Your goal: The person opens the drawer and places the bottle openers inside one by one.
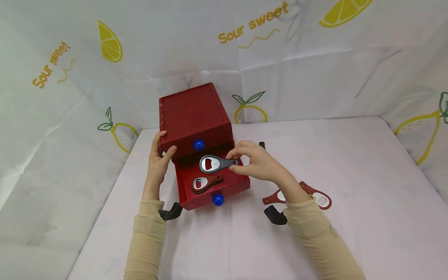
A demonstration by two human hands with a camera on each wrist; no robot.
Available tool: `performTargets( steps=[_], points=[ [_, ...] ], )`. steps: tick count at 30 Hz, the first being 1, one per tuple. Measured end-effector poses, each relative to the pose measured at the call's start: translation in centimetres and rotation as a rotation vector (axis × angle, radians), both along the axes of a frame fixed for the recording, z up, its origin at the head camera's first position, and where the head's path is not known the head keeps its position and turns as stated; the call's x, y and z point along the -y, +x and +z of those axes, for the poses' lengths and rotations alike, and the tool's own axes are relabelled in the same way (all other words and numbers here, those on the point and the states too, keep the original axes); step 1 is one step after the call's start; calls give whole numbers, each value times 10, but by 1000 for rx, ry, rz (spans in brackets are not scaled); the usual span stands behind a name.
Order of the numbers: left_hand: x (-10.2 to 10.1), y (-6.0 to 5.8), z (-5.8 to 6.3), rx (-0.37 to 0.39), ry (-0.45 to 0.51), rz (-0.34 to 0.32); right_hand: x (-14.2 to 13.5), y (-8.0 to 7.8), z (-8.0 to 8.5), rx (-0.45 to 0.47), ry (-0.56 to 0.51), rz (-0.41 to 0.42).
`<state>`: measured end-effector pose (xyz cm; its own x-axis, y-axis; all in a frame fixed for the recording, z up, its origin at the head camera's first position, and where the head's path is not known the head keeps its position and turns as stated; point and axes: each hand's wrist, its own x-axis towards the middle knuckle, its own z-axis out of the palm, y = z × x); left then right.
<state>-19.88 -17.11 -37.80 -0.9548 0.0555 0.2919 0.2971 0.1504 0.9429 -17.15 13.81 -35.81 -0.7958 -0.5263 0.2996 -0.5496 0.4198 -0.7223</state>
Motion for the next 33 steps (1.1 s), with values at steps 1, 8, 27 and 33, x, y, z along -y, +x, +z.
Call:
performTargets(
  steps=[1,8,27,33],
  points=[
    [0,0,0,0,1,-1,4,0,0,8,3,3],
    [-1,-1,0,-3,5,5,27,-3,-4,36,68,23],
    [5,-13,-20,-48,17,15,58,-14,-8,57,339,63],
    [-2,0,-1,-19,12,9,64,-15,-7,29,433,45]
  ],
)
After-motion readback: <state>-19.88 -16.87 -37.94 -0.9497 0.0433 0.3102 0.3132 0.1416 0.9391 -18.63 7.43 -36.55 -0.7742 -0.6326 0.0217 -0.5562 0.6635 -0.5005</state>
